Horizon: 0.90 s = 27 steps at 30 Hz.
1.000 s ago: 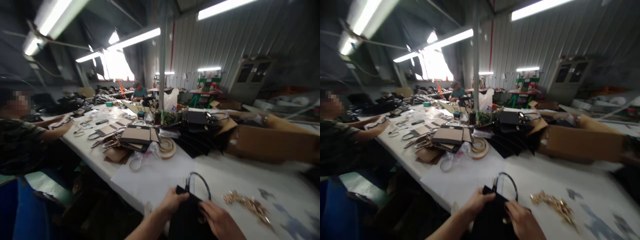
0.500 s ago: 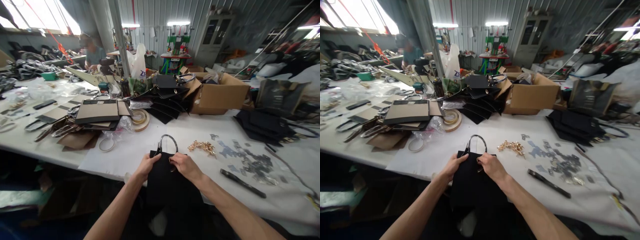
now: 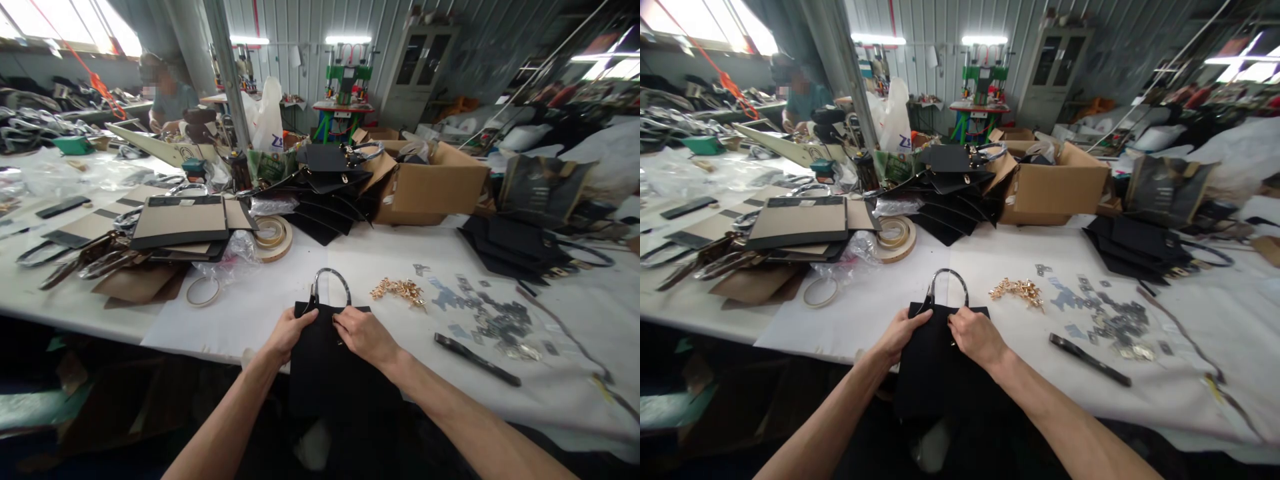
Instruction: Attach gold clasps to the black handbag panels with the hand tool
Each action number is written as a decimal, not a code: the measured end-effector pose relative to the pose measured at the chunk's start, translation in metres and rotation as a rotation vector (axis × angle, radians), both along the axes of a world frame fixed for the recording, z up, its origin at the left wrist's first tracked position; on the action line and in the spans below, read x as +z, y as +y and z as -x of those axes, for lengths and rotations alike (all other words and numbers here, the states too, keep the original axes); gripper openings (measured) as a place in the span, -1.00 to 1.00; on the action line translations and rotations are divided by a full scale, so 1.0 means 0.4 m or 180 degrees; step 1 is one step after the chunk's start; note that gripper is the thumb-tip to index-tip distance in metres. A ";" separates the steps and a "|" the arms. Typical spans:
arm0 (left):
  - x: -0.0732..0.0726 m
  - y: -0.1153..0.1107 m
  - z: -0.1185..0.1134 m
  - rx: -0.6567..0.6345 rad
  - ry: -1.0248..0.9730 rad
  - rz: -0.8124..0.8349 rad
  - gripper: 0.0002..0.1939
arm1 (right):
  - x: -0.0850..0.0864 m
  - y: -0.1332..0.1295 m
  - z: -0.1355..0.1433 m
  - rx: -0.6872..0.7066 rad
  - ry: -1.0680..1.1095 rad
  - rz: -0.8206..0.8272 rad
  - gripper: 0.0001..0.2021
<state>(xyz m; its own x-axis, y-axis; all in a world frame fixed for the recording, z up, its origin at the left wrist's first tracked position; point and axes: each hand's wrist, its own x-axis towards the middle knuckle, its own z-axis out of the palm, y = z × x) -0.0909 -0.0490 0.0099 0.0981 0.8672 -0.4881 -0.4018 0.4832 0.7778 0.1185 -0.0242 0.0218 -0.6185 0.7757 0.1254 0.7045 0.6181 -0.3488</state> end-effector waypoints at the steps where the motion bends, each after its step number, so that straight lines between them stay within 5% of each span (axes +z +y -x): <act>1: -0.001 0.001 0.000 0.0008 -0.0025 0.0004 -0.53 | -0.002 -0.001 0.001 0.0003 -0.0088 -0.0055 -0.74; 11: -0.011 -0.007 0.000 0.0023 0.0090 -0.0061 -0.54 | -0.043 -0.045 0.000 0.0061 -0.0102 -0.0380 -0.45; 20: -0.003 -0.021 -0.003 0.0109 0.0147 -0.0296 -0.47 | -0.076 -0.095 -0.006 -0.1374 0.2829 0.1036 -0.59; 27: 0.025 -0.056 -0.006 0.0203 0.0287 -0.0401 -0.34 | -0.058 -0.188 0.029 -0.1367 0.2560 0.0685 -0.40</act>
